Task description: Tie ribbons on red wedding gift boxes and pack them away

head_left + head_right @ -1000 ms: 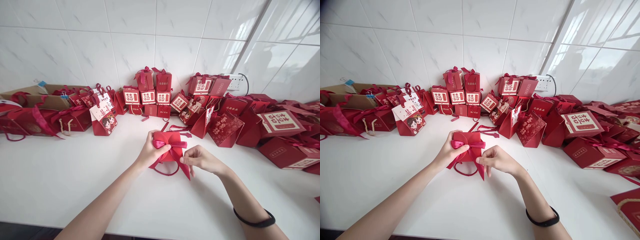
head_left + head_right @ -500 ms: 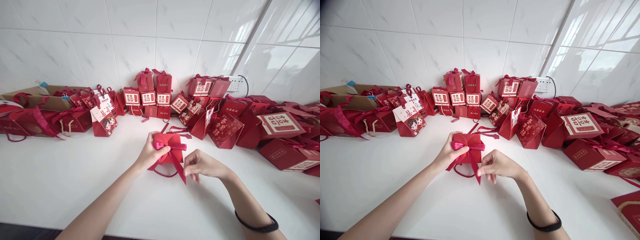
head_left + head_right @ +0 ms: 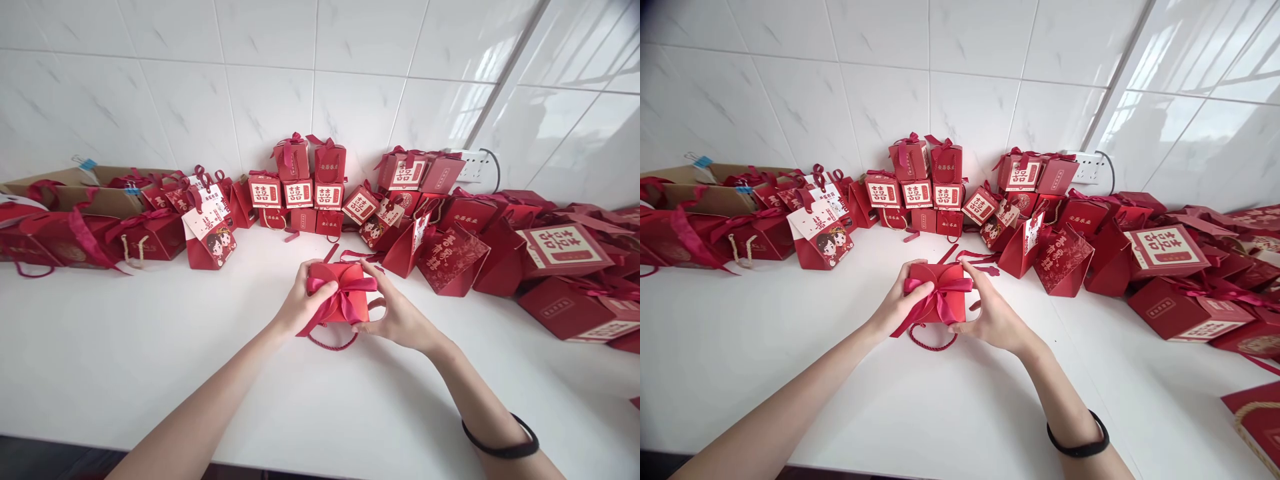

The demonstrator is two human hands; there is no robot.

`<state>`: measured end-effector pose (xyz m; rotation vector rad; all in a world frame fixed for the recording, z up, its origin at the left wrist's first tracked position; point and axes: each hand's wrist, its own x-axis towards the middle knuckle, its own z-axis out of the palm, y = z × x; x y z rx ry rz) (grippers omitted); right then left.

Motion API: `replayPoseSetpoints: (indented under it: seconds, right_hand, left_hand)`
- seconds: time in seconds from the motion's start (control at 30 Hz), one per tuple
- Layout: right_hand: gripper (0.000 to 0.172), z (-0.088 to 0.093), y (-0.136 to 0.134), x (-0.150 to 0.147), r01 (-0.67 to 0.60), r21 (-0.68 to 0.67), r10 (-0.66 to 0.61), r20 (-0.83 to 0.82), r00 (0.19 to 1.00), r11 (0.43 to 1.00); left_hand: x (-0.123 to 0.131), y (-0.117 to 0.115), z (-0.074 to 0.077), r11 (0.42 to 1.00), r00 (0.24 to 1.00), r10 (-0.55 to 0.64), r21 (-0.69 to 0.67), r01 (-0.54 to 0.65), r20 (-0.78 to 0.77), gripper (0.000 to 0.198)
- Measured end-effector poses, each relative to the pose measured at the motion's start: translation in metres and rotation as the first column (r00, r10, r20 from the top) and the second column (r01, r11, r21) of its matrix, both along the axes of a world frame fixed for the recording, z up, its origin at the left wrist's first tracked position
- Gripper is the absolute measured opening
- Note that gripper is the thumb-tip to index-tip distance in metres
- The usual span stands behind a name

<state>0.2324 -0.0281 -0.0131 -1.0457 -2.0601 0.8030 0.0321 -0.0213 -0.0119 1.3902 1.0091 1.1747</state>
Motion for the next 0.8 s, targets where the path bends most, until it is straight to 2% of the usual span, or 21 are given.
replayPoseSetpoints:
  seconds: [0.3, 0.57, 0.63, 0.7, 0.8]
  right_hand:
    - [0.09, 0.0011, 0.0001, -0.0012, 0.033, 0.021, -0.033, -0.014, 0.999, 0.999]
    - [0.088, 0.0033, -0.0015, -0.0032, 0.032, -0.003, -0.032, -0.018, 0.999, 0.999]
    - [0.089, 0.002, -0.0013, -0.0033, 0.033, 0.004, -0.033, -0.014, 0.999, 0.999]
    - [0.091, 0.0003, -0.001, -0.003, 0.033, 0.007, -0.032, -0.013, 0.999, 0.999]
    - [0.104, -0.0005, -0.0013, -0.0021, 0.0, -0.033, -0.001, -0.03, 1.0, 0.999]
  left_hand:
    - [-0.0022, 0.0051, -0.011, 0.988, 0.992, 0.07, 0.144, -0.054, -0.108, 0.048]
    - [-0.0022, 0.006, -0.0085, 0.993, 0.998, 0.061, 0.105, -0.057, -0.033, 0.043]
    - [-0.0019, 0.0047, -0.0072, 0.996, 0.999, 0.036, 0.084, -0.036, 0.005, 0.048]
    - [-0.0009, 0.0023, -0.0054, 0.999, 1.0, 0.005, 0.048, -0.005, 0.012, 0.062]
    - [0.0016, -0.0013, -0.0025, 1.0, 1.0, 0.012, 0.015, -0.011, -0.009, 0.079]
